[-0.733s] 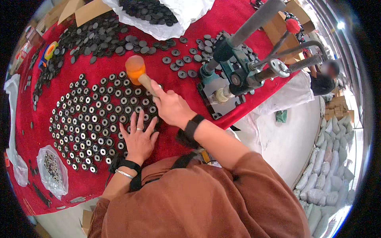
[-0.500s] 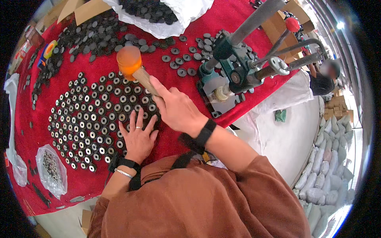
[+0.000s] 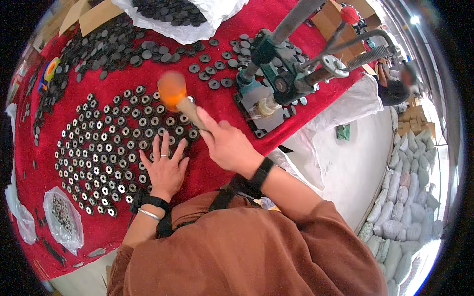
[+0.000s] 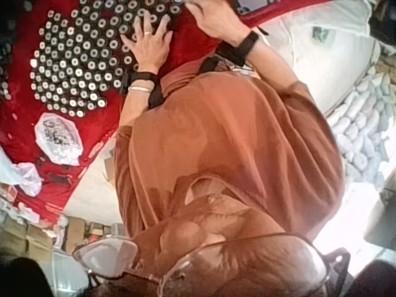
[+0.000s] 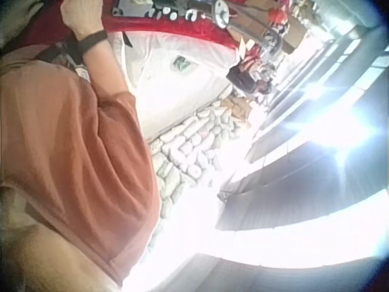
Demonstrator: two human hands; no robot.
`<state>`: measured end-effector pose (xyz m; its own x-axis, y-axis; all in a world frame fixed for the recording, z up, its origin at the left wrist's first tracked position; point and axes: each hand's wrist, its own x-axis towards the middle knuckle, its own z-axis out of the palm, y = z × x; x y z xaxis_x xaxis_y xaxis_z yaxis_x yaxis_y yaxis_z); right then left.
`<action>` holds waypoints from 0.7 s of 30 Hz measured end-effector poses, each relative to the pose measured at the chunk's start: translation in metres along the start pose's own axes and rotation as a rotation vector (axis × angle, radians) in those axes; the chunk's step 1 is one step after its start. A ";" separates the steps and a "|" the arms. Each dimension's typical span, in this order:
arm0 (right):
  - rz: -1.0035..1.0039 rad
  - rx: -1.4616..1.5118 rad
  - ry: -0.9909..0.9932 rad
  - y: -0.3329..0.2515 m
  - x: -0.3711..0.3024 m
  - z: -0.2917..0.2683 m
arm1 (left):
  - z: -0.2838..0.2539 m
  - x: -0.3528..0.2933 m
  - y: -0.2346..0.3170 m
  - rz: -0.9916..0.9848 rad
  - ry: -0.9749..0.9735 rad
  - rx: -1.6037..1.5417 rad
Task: Manually assembling small circular plastic/rubber and metal parts, then using a mallet to secure them.
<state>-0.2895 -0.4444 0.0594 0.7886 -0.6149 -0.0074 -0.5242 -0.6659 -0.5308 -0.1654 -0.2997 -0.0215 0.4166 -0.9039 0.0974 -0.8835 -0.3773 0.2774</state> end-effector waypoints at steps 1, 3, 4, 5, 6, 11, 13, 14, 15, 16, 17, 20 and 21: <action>0.058 -0.013 -0.039 0.015 0.001 0.013 | -0.001 0.002 0.003 0.014 0.000 -0.005; 0.026 -0.030 -0.040 0.006 0.007 0.003 | -0.001 -0.001 0.002 0.028 -0.004 0.021; -0.014 -0.051 -0.045 0.004 0.012 0.000 | 0.001 -0.002 -0.001 0.029 -0.008 0.024; -0.041 0.001 -0.052 0.010 0.021 -0.002 | 0.004 0.001 -0.002 0.020 0.011 0.033; -0.039 0.000 -0.050 0.010 0.015 -0.006 | 0.006 0.004 -0.003 0.011 0.030 0.042; -0.032 0.037 0.072 -0.002 -0.026 -0.008 | 0.004 0.001 -0.002 0.018 0.026 0.031; 0.051 -0.060 -0.024 0.014 -0.036 0.013 | 0.002 0.000 0.001 0.036 0.027 0.055; 0.056 -0.059 -0.022 0.015 -0.034 0.014 | 0.004 -0.001 0.000 0.041 0.028 0.068; 0.039 -0.006 -0.014 0.016 -0.028 0.012 | 0.004 0.001 -0.001 0.047 0.026 0.068; 0.023 0.047 -0.006 0.017 -0.021 0.009 | 0.004 0.003 -0.003 0.042 0.036 0.072; -0.043 0.051 0.047 0.019 -0.011 0.004 | 0.004 0.006 -0.004 0.034 0.046 0.073; -0.016 0.036 0.110 0.004 -0.036 -0.018 | 0.005 -0.003 -0.002 0.030 -0.001 0.088; -0.019 0.073 0.145 -0.001 -0.042 -0.024 | 0.005 -0.005 -0.002 0.028 -0.005 0.087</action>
<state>-0.3297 -0.4278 0.0811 0.7403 -0.6609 0.1230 -0.4810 -0.6486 -0.5898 -0.1664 -0.2956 -0.0276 0.3908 -0.9151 0.0992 -0.9101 -0.3680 0.1904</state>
